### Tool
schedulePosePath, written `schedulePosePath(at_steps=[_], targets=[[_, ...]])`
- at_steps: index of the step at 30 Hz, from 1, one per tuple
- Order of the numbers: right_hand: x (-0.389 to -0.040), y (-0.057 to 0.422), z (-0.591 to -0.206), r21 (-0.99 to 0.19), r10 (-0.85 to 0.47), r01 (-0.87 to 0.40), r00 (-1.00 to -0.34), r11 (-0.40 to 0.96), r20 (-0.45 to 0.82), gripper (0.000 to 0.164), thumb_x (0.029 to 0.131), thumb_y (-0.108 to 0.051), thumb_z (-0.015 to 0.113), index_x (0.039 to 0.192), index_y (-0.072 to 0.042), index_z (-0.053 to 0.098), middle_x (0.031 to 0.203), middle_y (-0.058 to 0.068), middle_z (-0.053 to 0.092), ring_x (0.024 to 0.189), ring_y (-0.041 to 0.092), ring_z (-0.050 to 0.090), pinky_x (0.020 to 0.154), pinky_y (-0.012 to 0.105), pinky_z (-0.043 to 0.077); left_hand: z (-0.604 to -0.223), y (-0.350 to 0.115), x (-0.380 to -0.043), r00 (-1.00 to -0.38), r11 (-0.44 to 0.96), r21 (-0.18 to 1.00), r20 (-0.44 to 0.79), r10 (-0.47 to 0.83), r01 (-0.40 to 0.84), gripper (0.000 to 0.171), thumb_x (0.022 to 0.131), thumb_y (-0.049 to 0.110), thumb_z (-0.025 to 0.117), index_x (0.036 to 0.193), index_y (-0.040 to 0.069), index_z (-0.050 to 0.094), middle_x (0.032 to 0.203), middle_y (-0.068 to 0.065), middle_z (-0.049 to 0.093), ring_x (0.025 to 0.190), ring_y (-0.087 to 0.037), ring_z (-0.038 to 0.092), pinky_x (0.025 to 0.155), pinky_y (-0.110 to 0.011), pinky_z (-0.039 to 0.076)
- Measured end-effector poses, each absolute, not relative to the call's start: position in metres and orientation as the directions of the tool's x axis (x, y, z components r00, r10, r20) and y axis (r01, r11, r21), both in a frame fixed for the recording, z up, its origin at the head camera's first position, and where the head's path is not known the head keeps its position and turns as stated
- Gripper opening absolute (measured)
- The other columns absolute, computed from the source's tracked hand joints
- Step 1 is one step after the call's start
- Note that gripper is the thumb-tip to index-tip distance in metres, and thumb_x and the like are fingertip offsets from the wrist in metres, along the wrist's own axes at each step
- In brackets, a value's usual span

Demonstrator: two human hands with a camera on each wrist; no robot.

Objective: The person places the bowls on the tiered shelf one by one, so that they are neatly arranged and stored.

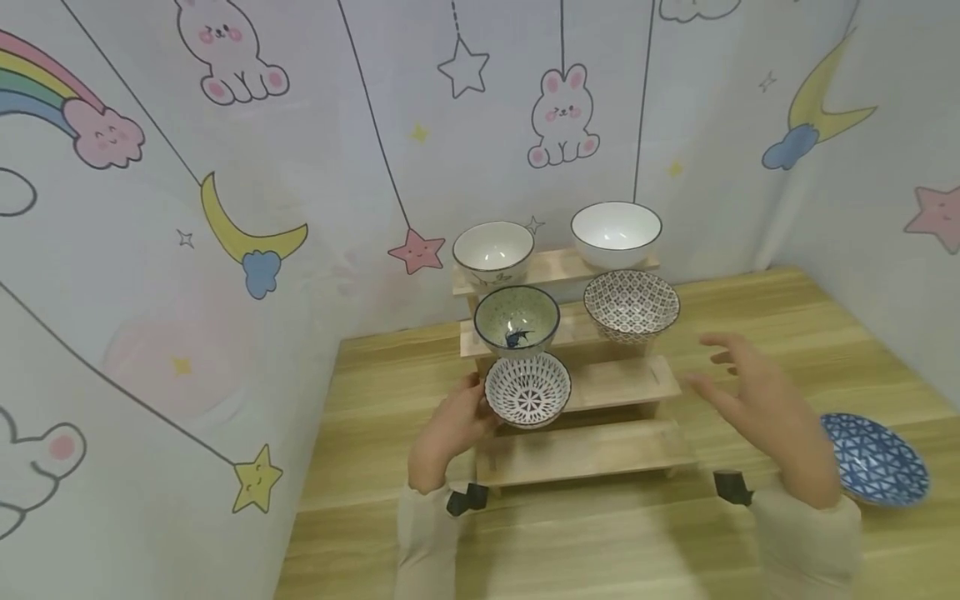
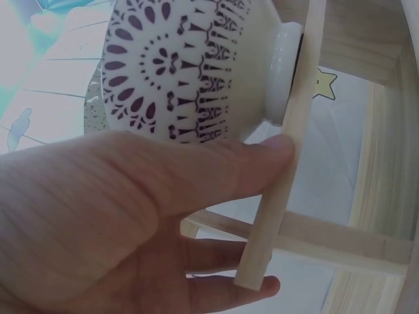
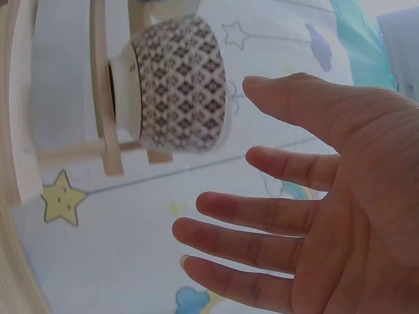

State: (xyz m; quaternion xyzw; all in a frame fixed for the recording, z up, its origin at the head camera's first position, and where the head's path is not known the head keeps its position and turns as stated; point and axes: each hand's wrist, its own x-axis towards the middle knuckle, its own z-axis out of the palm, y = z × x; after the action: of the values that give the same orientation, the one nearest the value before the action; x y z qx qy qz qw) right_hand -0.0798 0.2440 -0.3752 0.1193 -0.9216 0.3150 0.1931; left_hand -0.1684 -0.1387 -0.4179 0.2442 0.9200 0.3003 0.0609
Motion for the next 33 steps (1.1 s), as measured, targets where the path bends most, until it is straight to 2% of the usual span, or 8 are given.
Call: schedulePosePath(at_steps=[5,11,16,21,25,27,33], targets=[[-0.076,0.262,-0.377,-0.564,-0.052,-0.271,-0.927,0.780,0.373,0.052,0.099,-0.018,0.067,0.139,0.006,0.043,0.132,0.038,0.050,0.107,0.056,0.054,0.082,0.070,0.044,-0.419,-0.139,-0.167,-0.872,0.697,0.586,0.034,0.488,0.413,0.050,0.092,0.016,0.074,0.137,0.001,0.059,0.145,-0.033,0.045,0.126,-0.050,0.051,0.103,-0.060,0.043],[-0.071,0.283,-0.379,-0.587,0.017,-0.142,-0.966,0.797,0.256,0.059,0.103,-0.027,0.061,0.143,0.008,0.037,0.132,0.044,0.046,0.110,0.063,0.048,0.082,0.075,0.041,-0.421,-0.138,-0.167,-0.866,0.694,0.581,0.039,0.498,0.425,0.051,0.092,0.016,0.074,0.139,0.002,0.058,0.146,-0.034,0.044,0.128,-0.050,0.050,0.104,-0.060,0.042],[-0.067,0.296,-0.382,-0.573,0.032,-0.125,-0.966,0.810,0.255,0.061,0.102,-0.027,0.063,0.140,0.012,0.038,0.132,0.044,0.047,0.110,0.065,0.047,0.081,0.075,0.041,-0.421,-0.138,-0.167,-0.863,0.689,0.580,0.049,0.503,0.434,0.049,0.091,0.016,0.074,0.136,0.001,0.060,0.143,-0.034,0.046,0.124,-0.049,0.053,0.102,-0.060,0.045],[-0.066,0.310,-0.388,-0.561,0.056,-0.064,-0.980,0.826,0.194,0.069,0.101,-0.033,0.063,0.141,0.015,0.036,0.137,0.044,0.041,0.106,0.066,0.047,0.085,0.076,0.038,-0.421,-0.137,-0.168,-0.860,0.685,0.580,0.055,0.507,0.441,0.048,0.092,0.015,0.073,0.135,0.001,0.060,0.142,-0.033,0.048,0.124,-0.048,0.054,0.101,-0.059,0.045],[-0.062,0.328,-0.396,-0.593,0.115,0.019,-0.985,0.805,0.125,0.082,0.097,-0.039,0.068,0.147,0.014,0.030,0.142,0.047,0.032,0.113,0.069,0.040,0.090,0.079,0.032,-0.420,-0.137,-0.168,-0.862,0.686,0.581,0.054,0.504,0.438,0.046,0.092,0.014,0.074,0.134,0.002,0.061,0.141,-0.031,0.049,0.122,-0.046,0.055,0.101,-0.058,0.046],[-0.059,0.338,-0.401,-0.617,0.146,0.056,-0.985,0.785,0.097,0.089,0.095,-0.039,0.071,0.149,0.015,0.024,0.143,0.050,0.028,0.119,0.071,0.032,0.094,0.080,0.027,-0.420,-0.136,-0.167,-0.864,0.689,0.583,0.047,0.501,0.432,0.046,0.092,0.014,0.074,0.134,0.002,0.061,0.142,-0.031,0.048,0.123,-0.046,0.055,0.102,-0.057,0.046],[-0.047,0.364,-0.418,-0.628,0.214,0.123,-0.974,0.768,0.071,0.097,0.090,-0.027,0.077,0.146,0.023,0.016,0.141,0.054,0.019,0.124,0.073,0.020,0.101,0.080,0.018,-0.419,-0.136,-0.166,-0.866,0.692,0.583,0.039,0.499,0.425,0.047,0.092,0.015,0.074,0.135,0.001,0.060,0.143,-0.032,0.047,0.123,-0.048,0.054,0.102,-0.059,0.045]])
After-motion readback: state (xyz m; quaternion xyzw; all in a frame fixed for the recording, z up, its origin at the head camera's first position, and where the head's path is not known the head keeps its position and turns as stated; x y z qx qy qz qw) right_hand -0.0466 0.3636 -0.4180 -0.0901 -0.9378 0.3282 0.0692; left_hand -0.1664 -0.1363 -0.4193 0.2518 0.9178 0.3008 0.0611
